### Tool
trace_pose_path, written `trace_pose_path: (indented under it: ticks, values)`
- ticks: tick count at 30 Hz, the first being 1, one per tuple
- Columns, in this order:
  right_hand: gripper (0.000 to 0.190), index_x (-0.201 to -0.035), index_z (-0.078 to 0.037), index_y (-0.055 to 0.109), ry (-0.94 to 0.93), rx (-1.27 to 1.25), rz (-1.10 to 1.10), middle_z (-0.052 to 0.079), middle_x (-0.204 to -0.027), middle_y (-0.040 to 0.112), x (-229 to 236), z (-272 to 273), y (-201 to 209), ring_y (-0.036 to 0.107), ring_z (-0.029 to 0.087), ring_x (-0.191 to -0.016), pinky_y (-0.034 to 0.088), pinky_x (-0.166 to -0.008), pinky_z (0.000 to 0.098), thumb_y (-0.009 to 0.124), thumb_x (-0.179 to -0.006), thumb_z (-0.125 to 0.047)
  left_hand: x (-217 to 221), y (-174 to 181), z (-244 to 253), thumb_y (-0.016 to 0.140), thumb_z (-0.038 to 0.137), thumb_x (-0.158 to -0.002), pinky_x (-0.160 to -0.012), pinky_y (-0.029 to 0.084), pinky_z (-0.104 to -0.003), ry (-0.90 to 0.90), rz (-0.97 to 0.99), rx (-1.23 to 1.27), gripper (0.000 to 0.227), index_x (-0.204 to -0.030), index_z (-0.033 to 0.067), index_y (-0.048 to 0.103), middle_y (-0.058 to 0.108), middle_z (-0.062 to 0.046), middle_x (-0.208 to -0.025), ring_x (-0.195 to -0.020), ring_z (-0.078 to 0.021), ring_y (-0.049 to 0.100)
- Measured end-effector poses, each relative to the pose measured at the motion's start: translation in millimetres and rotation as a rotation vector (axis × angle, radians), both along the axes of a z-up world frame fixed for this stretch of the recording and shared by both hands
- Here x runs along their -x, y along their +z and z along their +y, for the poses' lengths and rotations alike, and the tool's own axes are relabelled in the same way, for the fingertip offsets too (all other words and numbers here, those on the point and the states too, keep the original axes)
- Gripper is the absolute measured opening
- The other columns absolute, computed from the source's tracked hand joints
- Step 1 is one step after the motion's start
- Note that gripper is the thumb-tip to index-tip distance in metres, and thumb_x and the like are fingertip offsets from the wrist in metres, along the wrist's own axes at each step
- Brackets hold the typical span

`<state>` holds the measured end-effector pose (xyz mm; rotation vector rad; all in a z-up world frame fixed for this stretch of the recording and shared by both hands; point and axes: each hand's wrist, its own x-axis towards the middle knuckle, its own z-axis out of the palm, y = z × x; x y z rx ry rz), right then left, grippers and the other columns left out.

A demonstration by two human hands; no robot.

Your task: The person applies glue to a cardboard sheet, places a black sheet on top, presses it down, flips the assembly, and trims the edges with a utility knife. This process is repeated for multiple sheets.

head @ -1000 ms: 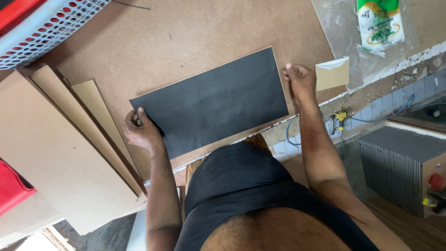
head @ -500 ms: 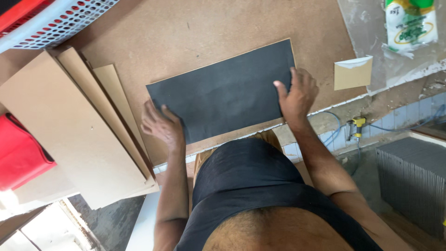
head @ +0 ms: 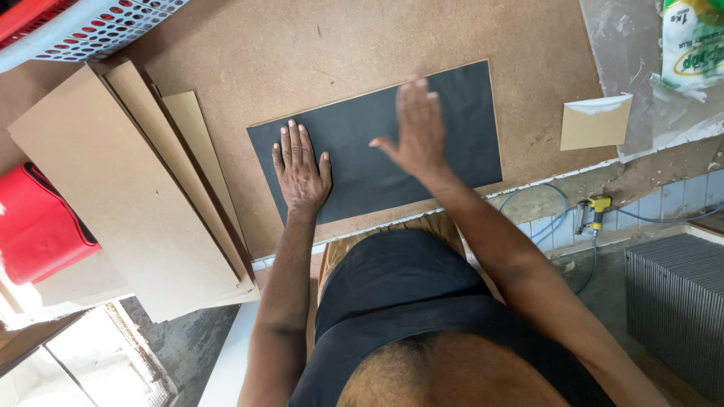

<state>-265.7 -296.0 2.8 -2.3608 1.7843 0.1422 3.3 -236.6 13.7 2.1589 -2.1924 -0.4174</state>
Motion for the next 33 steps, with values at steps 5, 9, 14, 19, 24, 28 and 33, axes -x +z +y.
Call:
trace_pose_path:
  ticks: [5,9,14,19,24,28,33]
  values:
    - [0.126,-0.167,0.01,0.007,-0.33,-0.079,0.048,0.031,-0.173,-0.003,101.0,-21.1,26.0,-0.004,0.042,-0.163,0.002,-0.134,0.0591,0.017,-0.094,-0.092,3.0,14.5,-3.0,0.039,0.042,-0.109,-0.13,0.01,-0.051,0.006,0.012,-0.009,0.07,-0.162,-0.0009,0.028,0.019,-0.016,-0.172,-0.16,-0.0299,0.014]
    - [0.132,-0.166,0.01,0.009,-0.298,-0.201,0.073,0.032,-0.171,-0.001,43.3,-4.8,31.8,-0.002,0.044,-0.161,0.001,-0.131,0.0597,0.016,-0.085,-0.095,3.7,12.1,-1.2,0.039,0.041,-0.109,-0.13,0.009,-0.05,0.009,0.012,-0.025,0.07,-0.163,-0.0011,0.026,0.019,-0.017,-0.172,-0.16,-0.03,0.013]
    - [0.128,-0.16,0.01,0.02,0.28,-0.141,-0.12,0.028,-0.17,0.01,-68.7,50.7,16.5,0.007,0.039,-0.159,0.004,-0.129,0.0517,0.007,-0.083,-0.092,4.5,7.9,-1.5,0.041,0.041,-0.11,-0.13,0.007,-0.051,0.007,0.0,-0.041,0.071,-0.164,-0.0016,0.024,0.018,-0.018,-0.173,-0.161,-0.031,0.012]
    - [0.121,-0.16,0.009,0.022,0.093,0.046,-0.059,0.029,-0.169,0.011,8.0,51.0,3.5,0.007,0.04,-0.159,0.005,-0.13,0.0519,0.004,-0.09,-0.088,4.3,8.1,-2.1,0.041,0.041,-0.11,-0.13,0.006,-0.051,-0.003,0.019,-0.061,0.071,-0.164,-0.0025,0.024,0.018,-0.019,-0.173,-0.161,-0.0311,0.011]
    - [0.116,-0.164,0.01,0.011,-0.348,-0.044,0.026,0.032,-0.172,0.004,131.5,58.5,15.9,0.001,0.041,-0.161,0.001,-0.131,0.0591,0.025,-0.098,-0.084,6.6,18.4,-1.4,0.037,0.047,-0.111,-0.132,0.004,-0.05,0.023,0.001,-0.107,0.074,-0.165,-0.0016,0.022,0.013,-0.018,-0.174,-0.162,-0.0298,0.007]
    - [0.11,-0.165,0.008,0.004,-0.362,0.032,-0.019,0.03,-0.174,0.002,142.2,69.4,17.3,-0.001,0.042,-0.163,-0.003,-0.131,0.0636,0.03,-0.104,-0.08,42.8,30.9,-18.9,0.03,0.062,-0.107,-0.129,0.001,-0.051,-0.03,-0.093,-0.299,0.086,-0.165,0.0008,0.013,0.003,-0.018,-0.173,-0.16,-0.0305,0.0]
    - [0.108,-0.167,0.005,0.002,-0.376,-0.038,0.047,0.03,-0.174,0.0,131.7,62.3,24.6,-0.002,0.043,-0.164,-0.005,-0.13,0.066,0.03,-0.107,-0.08,129.4,42.4,-27.0,0.02,0.078,-0.101,-0.131,0.002,-0.048,-0.46,-0.058,-0.34,0.099,-0.167,0.006,0.006,-0.001,-0.014,-0.175,-0.161,-0.0271,-0.002]
